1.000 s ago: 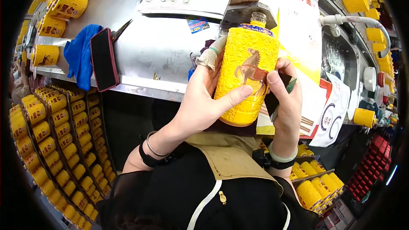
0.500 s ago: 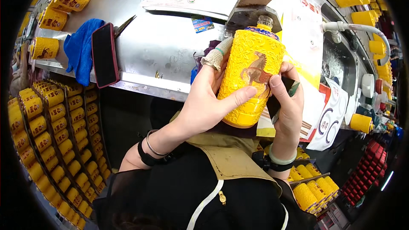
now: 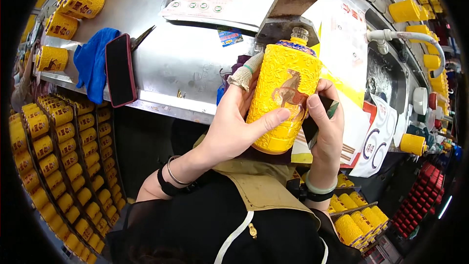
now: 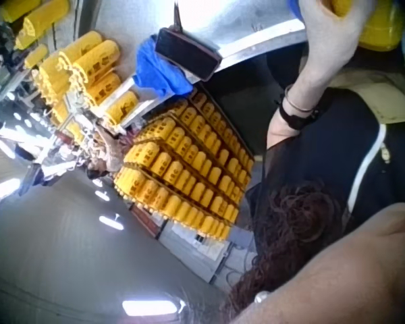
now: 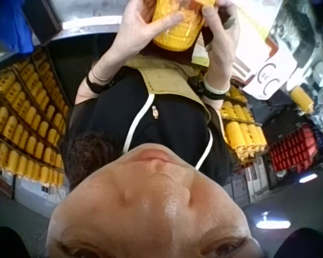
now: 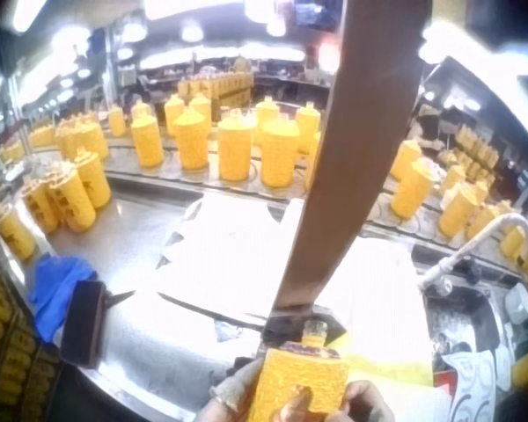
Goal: Applying decorative labels and a horse graphic to yellow textured liquor bottles on a production line.
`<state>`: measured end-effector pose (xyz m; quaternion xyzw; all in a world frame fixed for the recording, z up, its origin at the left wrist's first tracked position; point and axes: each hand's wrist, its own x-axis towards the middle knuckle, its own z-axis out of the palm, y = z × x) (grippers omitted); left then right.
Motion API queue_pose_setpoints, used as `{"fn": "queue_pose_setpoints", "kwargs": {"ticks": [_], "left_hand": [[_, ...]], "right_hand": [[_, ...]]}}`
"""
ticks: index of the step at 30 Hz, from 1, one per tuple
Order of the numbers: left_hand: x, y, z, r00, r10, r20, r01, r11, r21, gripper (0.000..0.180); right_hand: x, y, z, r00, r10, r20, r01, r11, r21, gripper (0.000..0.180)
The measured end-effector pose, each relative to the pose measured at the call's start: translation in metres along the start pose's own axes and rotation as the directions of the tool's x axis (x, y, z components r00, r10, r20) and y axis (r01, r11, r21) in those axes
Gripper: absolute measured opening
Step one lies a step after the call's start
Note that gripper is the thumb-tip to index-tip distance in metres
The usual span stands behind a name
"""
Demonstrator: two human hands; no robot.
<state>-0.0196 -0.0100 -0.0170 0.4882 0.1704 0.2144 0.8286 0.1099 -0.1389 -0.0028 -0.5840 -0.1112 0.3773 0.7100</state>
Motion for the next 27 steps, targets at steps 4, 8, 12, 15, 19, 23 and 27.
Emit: {"fn": "queue_pose_setpoints", "kwargs": {"ticks": [4,8,12,15,19,23,27], "left_hand": [[0.001,0.0034,0.0012,0.999,-0.038,-0.016,0.037,0.999,-0.026,0.082],[0.0009,0.005,0.0018,0.997,-0.071,-0.023,0.07,0.997,-0.015,0.08],[0.0013,0.0038,0.0026,0.998,-0.051,-0.029,0.051,0.999,-0.004,0.08],[0.0023,0.0031,0.0007,0.998,-0.061,-0.013,0.061,0.998,0.019,0.08],[0.0013,0.0038,0.0005,0.996,-0.083,-0.021,0.083,0.996,0.017,0.08],[0.0011,0.0044,0.0024,0.997,-0.069,-0.028,0.07,0.997,0.018,0.079],[0.0019,0.0036,0.0015,0.999,-0.052,-0.017,0.052,0.998,0.019,0.08]], "right_hand": [[0.0001,0.0015,-0.0023,1.0,0.008,0.001,-0.008,1.0,-0.014,0.032],[-0.0005,0.0003,-0.0038,1.0,0.018,0.023,-0.017,0.999,-0.027,0.032],[-0.0005,-0.0007,-0.0012,1.0,0.015,0.013,-0.015,1.0,-0.017,0.034],[-0.0009,0.0007,-0.0032,0.999,0.032,0.019,-0.032,0.999,0.014,0.034],[-0.0001,0.0017,-0.003,0.999,0.018,0.03,-0.018,1.0,0.019,0.033],[-0.0004,0.0004,-0.0032,0.999,0.023,0.03,-0.024,1.0,0.014,0.032],[-0.0011,0.0009,-0.0031,1.0,0.011,0.022,-0.01,1.0,-0.008,0.032]]}}
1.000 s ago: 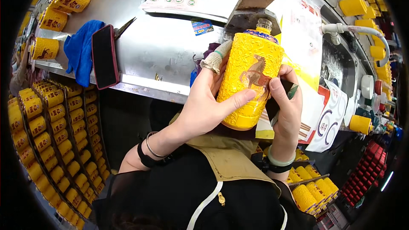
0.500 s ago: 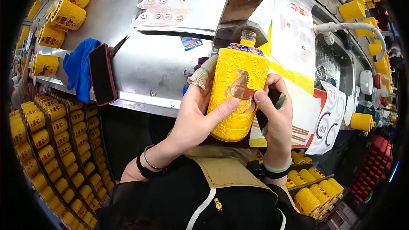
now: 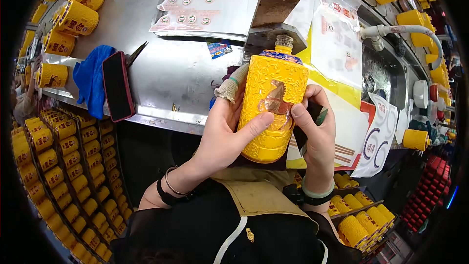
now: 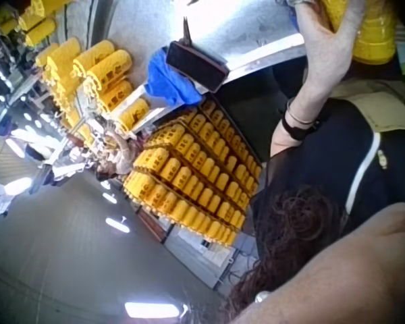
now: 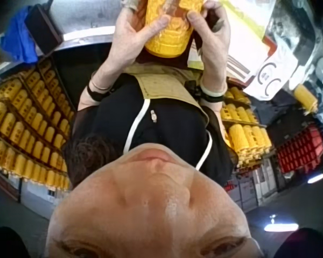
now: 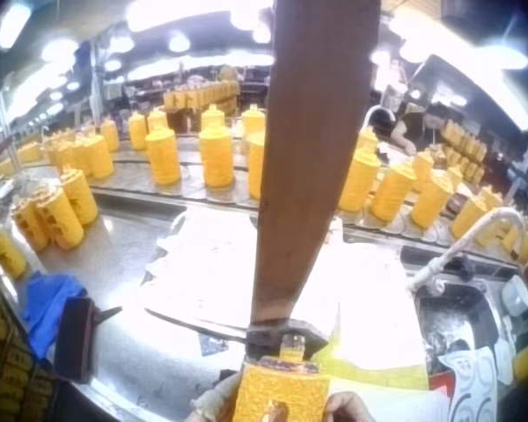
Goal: Applying decorative labels and a horse graphic to yellow textured liquor bottles on a production line.
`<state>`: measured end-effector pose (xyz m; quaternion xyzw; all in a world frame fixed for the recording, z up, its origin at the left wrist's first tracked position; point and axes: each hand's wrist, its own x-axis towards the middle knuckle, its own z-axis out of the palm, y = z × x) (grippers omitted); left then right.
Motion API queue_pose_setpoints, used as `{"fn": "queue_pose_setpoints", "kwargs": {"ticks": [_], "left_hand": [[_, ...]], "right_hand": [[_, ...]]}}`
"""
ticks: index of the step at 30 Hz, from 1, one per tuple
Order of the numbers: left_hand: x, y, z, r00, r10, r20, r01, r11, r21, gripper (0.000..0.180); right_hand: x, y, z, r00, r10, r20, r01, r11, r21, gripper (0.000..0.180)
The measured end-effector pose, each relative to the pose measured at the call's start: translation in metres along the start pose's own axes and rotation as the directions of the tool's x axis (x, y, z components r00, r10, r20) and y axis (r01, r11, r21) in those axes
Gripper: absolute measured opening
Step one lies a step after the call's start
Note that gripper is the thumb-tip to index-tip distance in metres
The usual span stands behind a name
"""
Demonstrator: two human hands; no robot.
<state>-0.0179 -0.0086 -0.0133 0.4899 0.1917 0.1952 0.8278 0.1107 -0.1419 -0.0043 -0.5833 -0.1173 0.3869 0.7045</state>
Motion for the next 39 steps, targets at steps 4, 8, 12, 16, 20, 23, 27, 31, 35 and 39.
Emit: {"fn": "queue_pose_setpoints", "kwargs": {"ticks": [4,8,12,16,20,23,27,31,35,39], "left_hand": [[-0.002,0.002,-0.003,0.999,-0.044,0.011,0.044,0.998,0.034,0.079],[0.0,0.005,-0.002,0.996,-0.084,0.024,0.084,0.996,-0.003,0.077],[0.001,0.002,-0.005,0.995,-0.1,0.014,0.101,0.995,-0.02,0.075],[0.0,0.005,-0.002,0.991,-0.132,-0.007,0.131,0.991,-0.03,0.071],[-0.001,0.005,0.002,0.991,-0.128,-0.033,0.127,0.991,-0.05,0.067],[-0.002,0.005,0.003,0.992,-0.115,-0.047,0.114,0.993,-0.018,0.065],[-0.002,0.008,0.006,0.989,-0.135,-0.056,0.134,0.99,-0.032,0.065],[-0.001,0.007,0.007,0.992,-0.115,-0.049,0.114,0.993,-0.032,0.063],[-0.002,0.003,0.002,0.992,-0.109,-0.058,0.105,0.991,-0.078,0.061],[-0.002,0.003,0.001,0.988,-0.146,-0.057,0.138,0.982,-0.13,0.059]], "right_hand": [[-0.001,-0.004,0.001,1.0,0.012,0.007,-0.012,1.0,0.012,0.03],[-0.001,-0.001,-0.001,1.0,-0.008,-0.014,0.008,1.0,0.013,0.02],[0.001,0.001,-0.002,1.0,-0.01,-0.016,0.011,0.999,0.044,0.018],[0.003,0.002,-0.004,1.0,0.006,0.0,-0.006,0.993,0.118,0.02],[0.003,0.003,-0.006,1.0,0.008,0.006,-0.009,0.994,0.109,0.021],[0.003,0.004,-0.006,1.0,0.0,0.016,-0.002,0.997,0.076,0.02],[0.001,0.0,-0.002,1.0,-0.029,0.003,0.028,0.999,0.035,0.023],[0.002,0.007,-0.001,0.999,-0.049,-0.02,0.049,0.999,0.018,0.029],[0.002,0.004,-0.001,1.0,-0.03,0.003,0.03,0.998,0.052,0.03],[0.001,0.002,0.0,0.999,-0.031,-0.014,0.032,0.999,0.024,0.03]]}}
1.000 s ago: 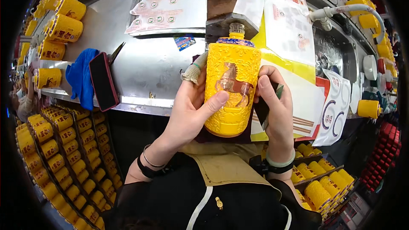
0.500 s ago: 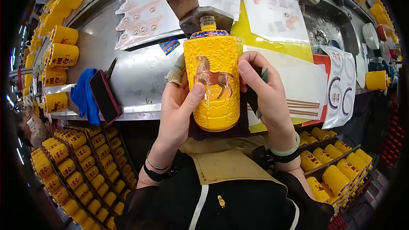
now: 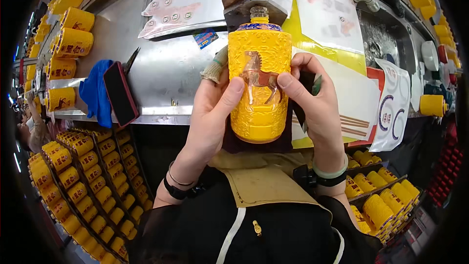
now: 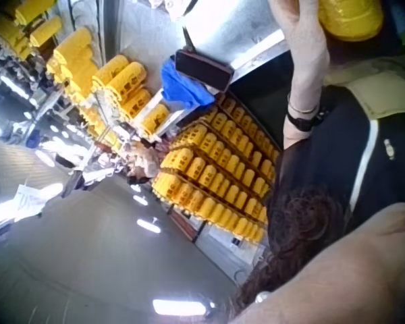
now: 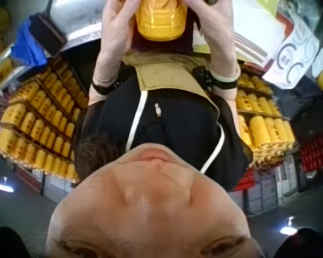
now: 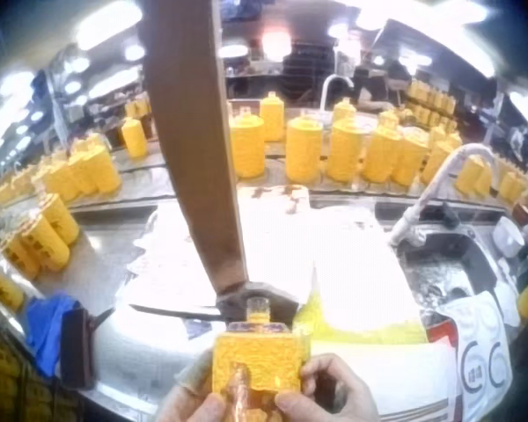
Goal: Applying decorative labels and a horse graphic to yellow textured liquor bottles on a production line.
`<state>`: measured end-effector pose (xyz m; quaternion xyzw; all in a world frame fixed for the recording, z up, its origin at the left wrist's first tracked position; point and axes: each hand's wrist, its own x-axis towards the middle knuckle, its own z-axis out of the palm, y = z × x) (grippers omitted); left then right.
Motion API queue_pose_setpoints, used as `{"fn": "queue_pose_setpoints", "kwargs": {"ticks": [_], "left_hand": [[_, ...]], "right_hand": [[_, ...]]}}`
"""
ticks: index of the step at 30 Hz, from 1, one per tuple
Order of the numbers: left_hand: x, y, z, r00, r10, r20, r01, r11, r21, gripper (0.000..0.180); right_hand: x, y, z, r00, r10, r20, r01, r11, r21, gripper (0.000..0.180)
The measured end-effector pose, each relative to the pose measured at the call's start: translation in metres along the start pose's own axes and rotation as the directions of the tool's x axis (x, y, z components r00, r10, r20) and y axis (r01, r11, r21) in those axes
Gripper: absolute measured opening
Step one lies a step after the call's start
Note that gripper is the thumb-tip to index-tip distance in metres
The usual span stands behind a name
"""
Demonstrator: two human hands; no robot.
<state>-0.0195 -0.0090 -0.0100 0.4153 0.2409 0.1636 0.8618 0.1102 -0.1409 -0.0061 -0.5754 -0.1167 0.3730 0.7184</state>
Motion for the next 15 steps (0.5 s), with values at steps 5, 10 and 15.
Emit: {"fn": "queue_pose_setpoints", "kwargs": {"ticks": [5,10,15], "left_hand": [[0.0013,-0.0003,-0.001,0.999,0.034,0.018,-0.033,0.999,-0.03,0.061],[0.0019,-0.0004,-0.0028,0.998,0.054,0.046,-0.055,0.998,0.024,0.069],[0.0018,-0.001,-0.0024,0.996,0.066,0.052,-0.069,0.996,0.049,0.071]], "right_hand": [[-0.001,-0.0033,-0.0002,1.0,0.017,0.006,-0.017,1.0,0.002,0.03],[-0.0002,-0.0009,0.0024,1.0,0.008,-0.005,-0.008,1.0,-0.001,0.032],[-0.001,-0.0017,0.0029,1.0,0.01,-0.007,-0.01,1.0,0.011,0.032]]}}
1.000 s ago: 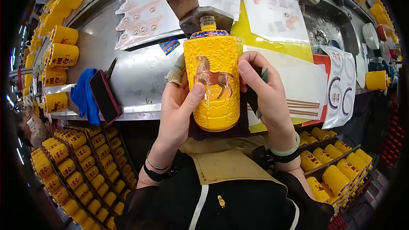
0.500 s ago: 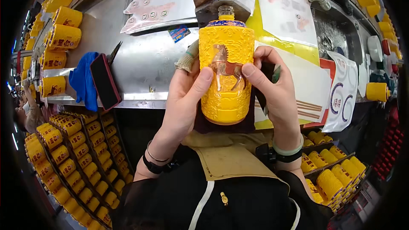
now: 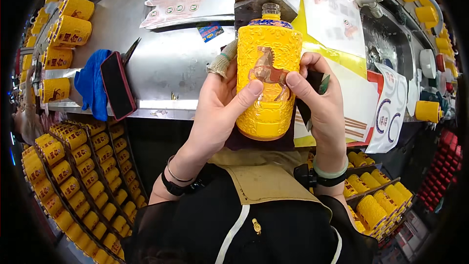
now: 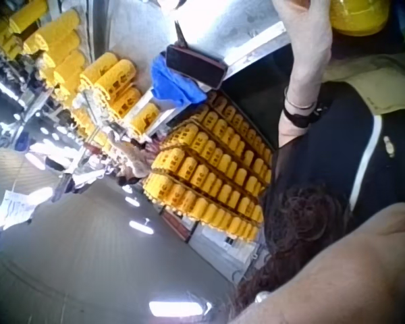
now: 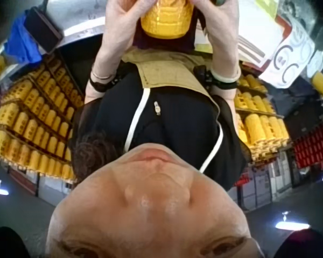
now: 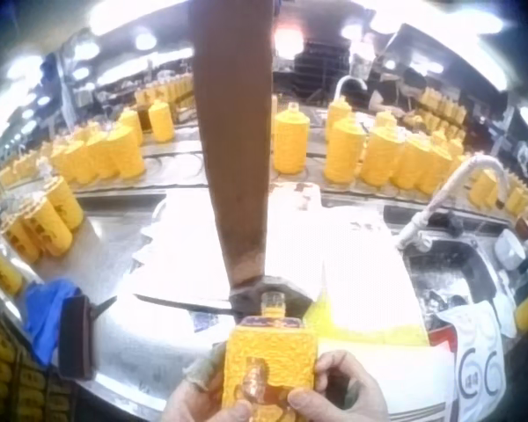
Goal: Applying decorative labels and a horse graphic to yellow textured liquor bottles on a production line.
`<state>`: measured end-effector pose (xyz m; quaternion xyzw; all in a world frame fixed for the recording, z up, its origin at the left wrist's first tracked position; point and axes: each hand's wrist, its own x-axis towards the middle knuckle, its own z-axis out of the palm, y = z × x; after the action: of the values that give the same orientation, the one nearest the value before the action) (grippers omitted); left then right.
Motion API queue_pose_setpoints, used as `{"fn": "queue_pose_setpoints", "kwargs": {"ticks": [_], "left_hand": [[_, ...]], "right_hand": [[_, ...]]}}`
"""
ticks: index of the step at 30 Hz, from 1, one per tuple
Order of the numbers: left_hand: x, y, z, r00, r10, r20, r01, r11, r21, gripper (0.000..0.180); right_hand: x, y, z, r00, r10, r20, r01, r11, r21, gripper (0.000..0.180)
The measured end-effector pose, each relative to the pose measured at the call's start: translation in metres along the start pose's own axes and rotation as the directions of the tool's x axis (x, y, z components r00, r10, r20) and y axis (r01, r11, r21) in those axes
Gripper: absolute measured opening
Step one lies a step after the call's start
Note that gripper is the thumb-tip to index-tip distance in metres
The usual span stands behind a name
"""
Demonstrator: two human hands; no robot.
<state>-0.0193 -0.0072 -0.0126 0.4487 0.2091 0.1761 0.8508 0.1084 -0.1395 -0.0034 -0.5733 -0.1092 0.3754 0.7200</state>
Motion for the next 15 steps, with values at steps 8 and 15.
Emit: {"fn": "queue_pose_setpoints", "kwargs": {"ticks": [8,15], "left_hand": [[0.001,-0.0025,-0.0021,1.0,0.007,0.005,-0.007,1.0,0.002,0.071],[-0.0004,-0.0007,-0.0007,1.0,-0.013,-0.01,0.013,1.0,-0.002,0.07]], "right_hand": [[-0.0002,-0.0013,0.0007,1.0,0.009,0.003,-0.009,1.0,0.003,0.033],[-0.0003,-0.0008,0.0005,1.0,0.028,0.002,-0.028,0.999,0.027,0.034]]}}
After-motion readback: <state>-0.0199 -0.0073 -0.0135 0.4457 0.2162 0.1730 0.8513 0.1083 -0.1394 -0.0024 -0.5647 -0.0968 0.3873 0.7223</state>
